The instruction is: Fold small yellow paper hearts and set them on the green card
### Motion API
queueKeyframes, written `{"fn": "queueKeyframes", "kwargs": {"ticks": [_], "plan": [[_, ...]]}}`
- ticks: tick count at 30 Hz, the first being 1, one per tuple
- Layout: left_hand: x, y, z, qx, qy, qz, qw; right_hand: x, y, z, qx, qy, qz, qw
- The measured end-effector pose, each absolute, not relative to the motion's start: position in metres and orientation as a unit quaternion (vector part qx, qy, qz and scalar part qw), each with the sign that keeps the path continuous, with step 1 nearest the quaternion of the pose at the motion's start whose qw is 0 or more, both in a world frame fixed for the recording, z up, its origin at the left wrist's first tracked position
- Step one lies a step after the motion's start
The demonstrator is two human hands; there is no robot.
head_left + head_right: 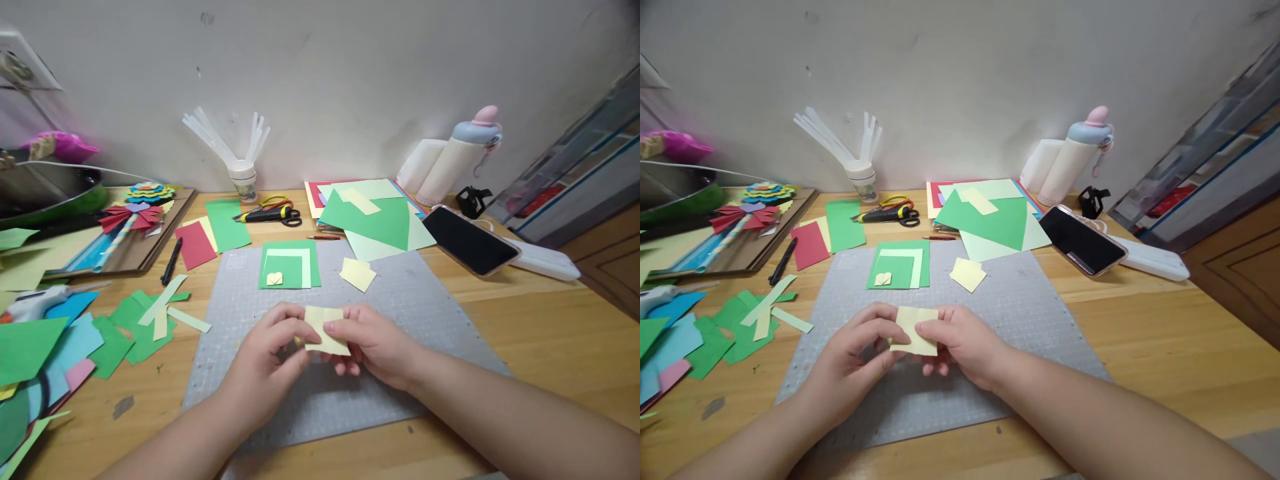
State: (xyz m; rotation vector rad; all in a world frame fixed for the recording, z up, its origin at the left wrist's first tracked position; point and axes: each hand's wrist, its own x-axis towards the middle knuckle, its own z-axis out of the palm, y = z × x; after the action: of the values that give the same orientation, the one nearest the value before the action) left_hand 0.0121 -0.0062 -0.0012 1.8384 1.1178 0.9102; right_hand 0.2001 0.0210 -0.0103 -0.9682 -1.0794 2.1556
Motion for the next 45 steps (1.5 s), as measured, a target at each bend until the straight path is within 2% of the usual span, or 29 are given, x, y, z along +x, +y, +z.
{"fn": "queueKeyframes", "kwargs": {"ticks": [6,12,16,25,31,36,45], "plan": [[0.014,-0.005,0.002,0.674,0.493,0.364,0.412,0.199,0.02,-0.012,-0.371,-0.408,0.782,0.29],[0.016,-0.003,0.001,0.514,0.498,0.44,0.542,0.196,0.012,-0.007,-0.37,-0.483,0.735,0.3],[0.017,-0.003,0.0,0.503,0.518,0.447,0.529,0.195,0.008,-0.006,-0.34,-0.48,0.745,0.314],[0.017,-0.007,-0.003,0.554,0.529,0.424,0.484,0.195,0.01,-0.006,-0.377,-0.452,0.748,0.307],[0.02,-0.006,-0.003,0.502,0.507,0.46,0.529,0.195,0.009,-0.004,-0.385,-0.455,0.741,0.309],[0.02,-0.007,-0.002,0.517,0.506,0.401,0.562,0.196,0.009,-0.005,-0.388,-0.469,0.728,0.316],[0.021,-0.004,0.005,0.499,0.532,0.386,0.564,0.195,0.009,-0.008,-0.388,-0.465,0.726,0.327]]}}
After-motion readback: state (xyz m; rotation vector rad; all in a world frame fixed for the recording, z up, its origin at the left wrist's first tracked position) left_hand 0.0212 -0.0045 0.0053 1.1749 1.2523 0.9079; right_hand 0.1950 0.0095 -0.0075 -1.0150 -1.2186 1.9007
